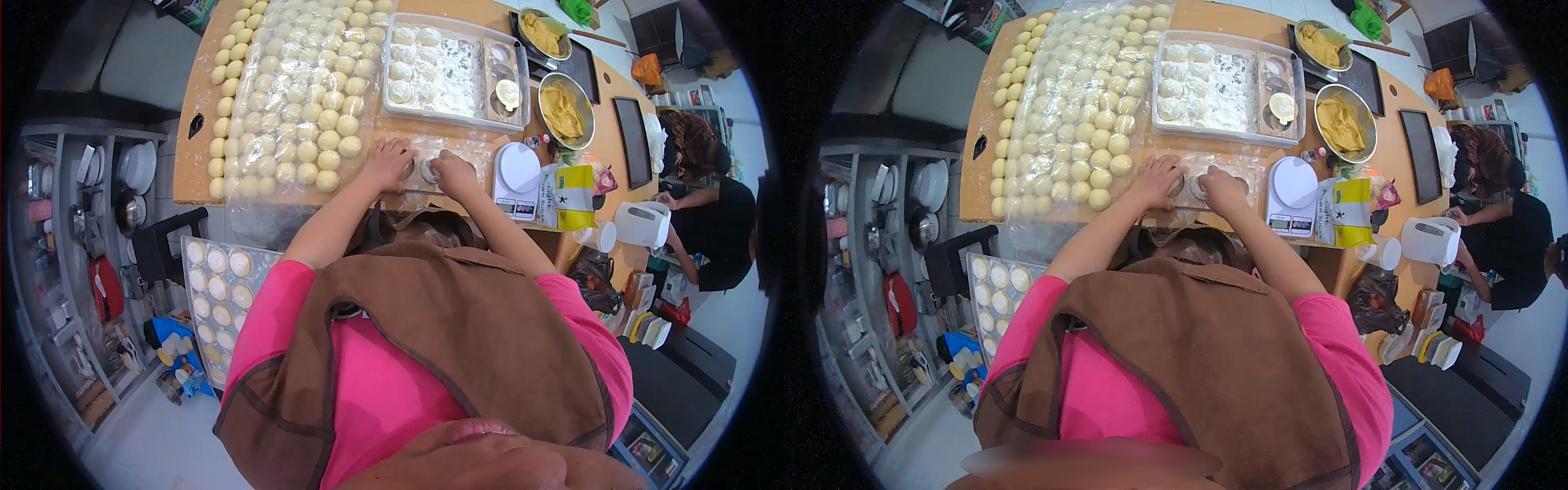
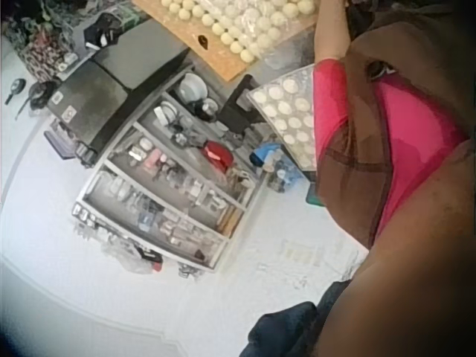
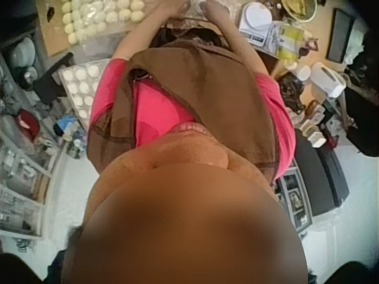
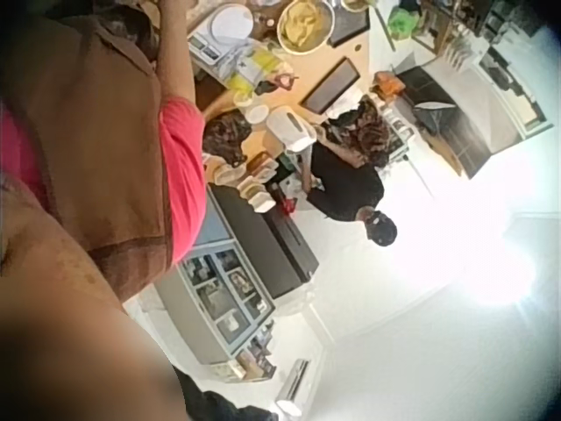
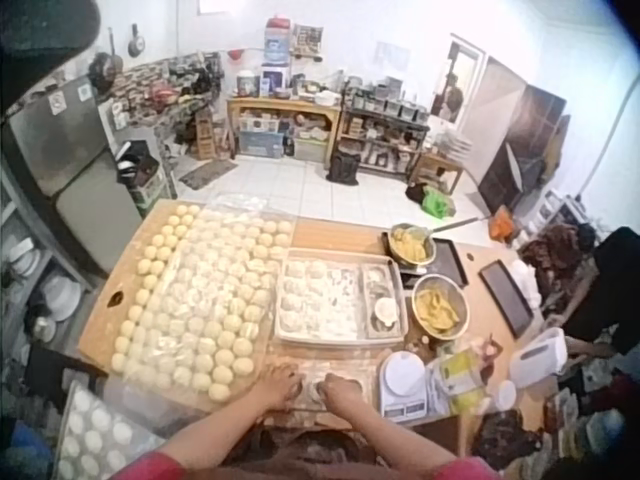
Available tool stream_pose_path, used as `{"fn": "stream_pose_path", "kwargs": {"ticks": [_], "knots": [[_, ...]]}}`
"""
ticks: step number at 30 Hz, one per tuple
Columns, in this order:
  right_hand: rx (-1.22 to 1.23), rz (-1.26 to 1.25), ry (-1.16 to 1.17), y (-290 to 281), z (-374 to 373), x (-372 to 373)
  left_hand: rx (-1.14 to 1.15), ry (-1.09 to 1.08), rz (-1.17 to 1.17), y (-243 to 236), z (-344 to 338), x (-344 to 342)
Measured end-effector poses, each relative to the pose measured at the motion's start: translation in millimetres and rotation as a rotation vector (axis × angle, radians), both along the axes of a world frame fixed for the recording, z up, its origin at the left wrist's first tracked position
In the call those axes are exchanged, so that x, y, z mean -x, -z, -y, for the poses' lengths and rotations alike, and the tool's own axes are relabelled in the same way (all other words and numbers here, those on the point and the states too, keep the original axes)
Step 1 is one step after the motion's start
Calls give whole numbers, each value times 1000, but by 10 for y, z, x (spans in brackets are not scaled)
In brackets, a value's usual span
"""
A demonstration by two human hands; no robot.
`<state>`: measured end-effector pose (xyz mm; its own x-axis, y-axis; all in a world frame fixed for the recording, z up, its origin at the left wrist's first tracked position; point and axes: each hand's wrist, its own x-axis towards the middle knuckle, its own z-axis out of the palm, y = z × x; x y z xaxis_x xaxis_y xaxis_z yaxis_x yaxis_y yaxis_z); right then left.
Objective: The person places individual balls of dough into a circular wooden mold, flattens them with their hands to shape them, and then transfers the shaped dough rounds onto a large metal baking tray. They repeat this process for multiple pieces of dough.
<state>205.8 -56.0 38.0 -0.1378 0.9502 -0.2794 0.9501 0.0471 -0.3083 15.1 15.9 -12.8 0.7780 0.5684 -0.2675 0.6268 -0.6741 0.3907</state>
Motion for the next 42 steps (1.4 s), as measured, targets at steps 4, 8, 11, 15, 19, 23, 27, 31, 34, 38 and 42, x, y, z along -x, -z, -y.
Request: {"fn": "stream_pose_path", "kwargs": {"ticks": [4,8,11,15,19,23,27,31,34,38,42], "knots": [[-62,-10,11,106,36,1,5,9,4,-79,-6,-23],[-34,30,-13,84,21,38,-10,-2,-12,-36,0,8],[-10,18,-25,140,9,-15,-5,17,-26,-73,-5,-15],[-180,-164,36,84,-98,-240,-8,34,-53,-104,-35,-32],[-274,-156,200,-340,-250,-429,-2,9,-25,-70,7,-5],[-101,-74,131,-255,-182,-432,27,-1,-24,-75,-4,-25],[-80,-106,71,70,-5,-235,40,9,-21,-80,-11,-20],[-35,-15,14,151,25,-134,30,-6,-2,-51,-9,-11],[-34,-13,8,96,20,-81,30,2,-28,-69,-11,-9],[-4,30,0,102,49,-29,33,1,-17,-123,-3,-17],[-65,1,-14,144,59,-40,21,10,-18,-71,-14,-5]]}}
